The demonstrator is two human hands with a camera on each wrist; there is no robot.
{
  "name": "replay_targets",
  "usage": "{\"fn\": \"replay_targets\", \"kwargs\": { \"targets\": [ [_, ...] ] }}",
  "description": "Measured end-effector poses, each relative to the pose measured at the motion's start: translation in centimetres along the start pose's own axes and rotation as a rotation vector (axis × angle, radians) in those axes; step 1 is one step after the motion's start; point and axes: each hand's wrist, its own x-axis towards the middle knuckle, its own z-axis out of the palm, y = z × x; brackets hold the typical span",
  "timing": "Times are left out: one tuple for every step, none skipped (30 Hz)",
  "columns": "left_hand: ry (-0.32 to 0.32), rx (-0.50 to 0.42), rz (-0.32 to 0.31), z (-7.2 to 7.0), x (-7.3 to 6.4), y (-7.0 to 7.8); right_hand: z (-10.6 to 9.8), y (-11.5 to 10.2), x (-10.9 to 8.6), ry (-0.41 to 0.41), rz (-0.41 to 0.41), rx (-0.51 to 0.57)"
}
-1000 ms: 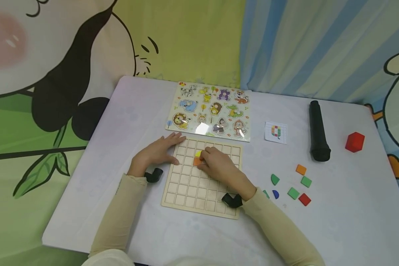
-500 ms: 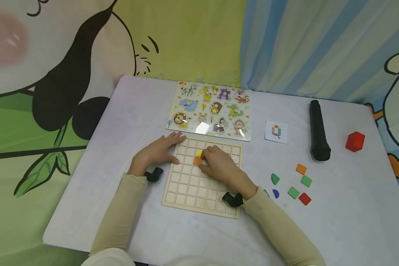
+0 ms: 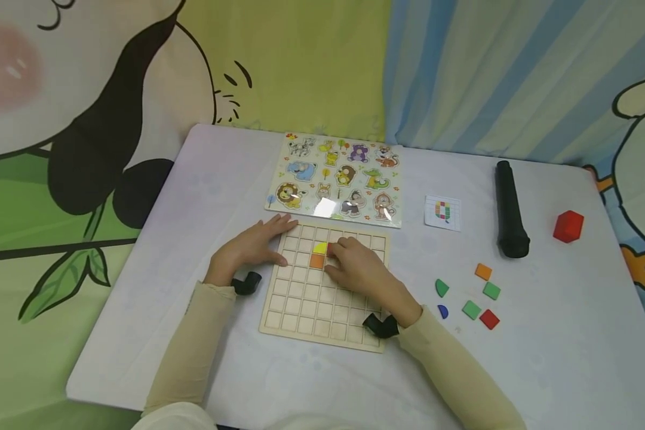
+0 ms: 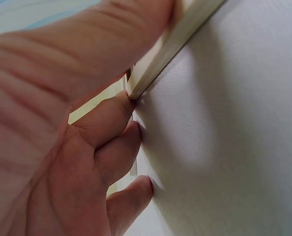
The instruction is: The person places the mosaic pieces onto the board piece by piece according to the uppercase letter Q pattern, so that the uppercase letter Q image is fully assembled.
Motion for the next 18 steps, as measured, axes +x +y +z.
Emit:
{"fn": "replay_targets", "kwargs": {
  "targets": [
    [0.0, -0.002, -0.002, 0.0, 0.0, 0.0, -0.1, 0.1, -0.2, 0.001, 0.009, 0.009],
    [0.0, -0.005, -0.005, 0.0, 0.0, -0.1, -0.3, 0.2, -0.4, 0.005, 0.016, 0.015],
    [0.001, -0.005, -0.003, 0.0, 0.1, -0.1, -0.4, 0.3, -0.5, 0.008, 0.023, 0.027],
    [0.003, -0.006, -0.001, 0.0, 0.1, -0.1, -0.4, 0.4, -0.7, 0.007, 0.032, 0.036],
    [0.005, -0.007, 0.001, 0.0, 0.1, -0.1, -0.5, 0.5, -0.9, 0.01, 0.042, 0.043],
    [0.006, -0.007, 0.001, 0.0, 0.1, 0.0, -0.6, 0.6, -1.2, 0.013, 0.051, 0.05],
    [0.007, -0.006, 0.004, 0.0, 0.1, 0.0, -0.7, 0.8, -1.4, 0.015, 0.059, 0.054],
    [0.008, -0.004, 0.005, 0.0, 0.1, 0.0, -0.7, 1.0, -1.6, 0.019, 0.063, 0.054],
    [0.008, -0.003, 0.006, 0.0, 0.1, 0.1, -0.7, 1.1, -1.8, 0.021, 0.072, 0.056],
    [0.007, -0.006, 0.003, 0.0, 0.1, 0.1, -0.8, 1.3, -2.0, 0.023, 0.08, 0.056],
    [0.007, -0.006, 0.002, 0.0, 0.0, 0.2, -0.9, 1.5, -2.3, 0.028, 0.087, 0.058],
    [0.007, -0.005, 0.003, 0.0, 0.0, 0.2, -0.9, 1.7, -2.5, 0.033, 0.094, 0.059],
    [0.007, -0.007, 0.004, 0.0, 0.0, 0.3, -1.0, 2.0, -2.8, 0.04, 0.097, 0.061],
    [0.007, -0.008, 0.003, 0.0, -0.1, 0.4, -1.0, 2.2, -3.1, 0.045, 0.105, 0.067],
    [0.007, -0.01, 0.003, -0.1, -0.1, 0.4, -1.1, 2.6, -3.4, 0.045, 0.118, 0.07],
    [0.006, -0.01, 0.002, -0.1, -0.1, 0.4, -1.1, 2.9, -3.7, 0.048, 0.132, 0.077],
    [0.006, -0.011, 0.002, -0.1, -0.1, 0.4, -1.1, 3.2, -4.1, 0.052, 0.146, 0.082],
    [0.004, -0.011, 0.003, -0.1, -0.1, 0.4, -1.1, 3.6, -4.4, 0.057, 0.159, 0.083]
  ]
}}
